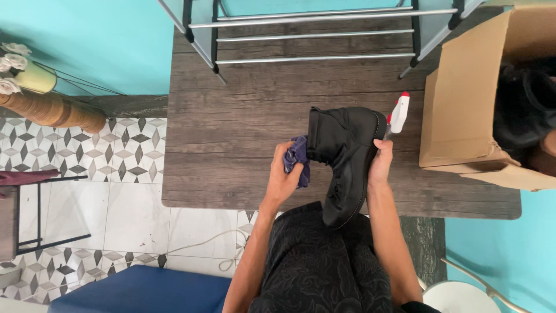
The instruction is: The person places a pair of canvas shoes on a metal shoe rack, then picks up a black boot from a cardboard box. They spray a cleaning solution onto a cloth and wipe the boot thoroughly on a wooden table, cleaning the upper, sides, and sole.
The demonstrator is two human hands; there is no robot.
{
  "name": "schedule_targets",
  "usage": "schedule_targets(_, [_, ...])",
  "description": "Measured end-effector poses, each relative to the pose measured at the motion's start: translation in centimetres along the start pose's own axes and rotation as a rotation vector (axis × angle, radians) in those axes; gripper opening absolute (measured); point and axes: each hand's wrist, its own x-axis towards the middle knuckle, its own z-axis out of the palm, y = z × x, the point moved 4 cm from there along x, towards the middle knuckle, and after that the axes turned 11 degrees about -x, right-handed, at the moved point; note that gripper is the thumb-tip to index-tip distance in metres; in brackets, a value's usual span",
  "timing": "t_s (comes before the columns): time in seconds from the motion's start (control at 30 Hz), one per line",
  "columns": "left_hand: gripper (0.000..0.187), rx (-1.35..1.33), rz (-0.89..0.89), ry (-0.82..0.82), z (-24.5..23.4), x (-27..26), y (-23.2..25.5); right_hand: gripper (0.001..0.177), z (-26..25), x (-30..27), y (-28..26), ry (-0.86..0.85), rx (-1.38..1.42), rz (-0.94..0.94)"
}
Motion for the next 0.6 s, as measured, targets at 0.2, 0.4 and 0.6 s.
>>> schedule_targets(0.2, [0.045, 0.013, 0.069, 0.100, -2.0, 3.5, 0.7, 0.067, 1.0, -1.8, 2.2, -0.061, 0.000, 0.063])
schedule_targets(0.4, [0.044, 0.064, -0.003, 0.057, -2.4, 3.1, 1.0, 0.066, 1.3, -1.5, 2.3, 0.016, -0.045, 0.050])
schedule_targets(0.6, [0.043, -0.033, -0.068, 0.078, -2.1, 1.5, -0.1, 0.065, 2.0, -0.7, 1.3, 0.079, -0.129, 0.054])
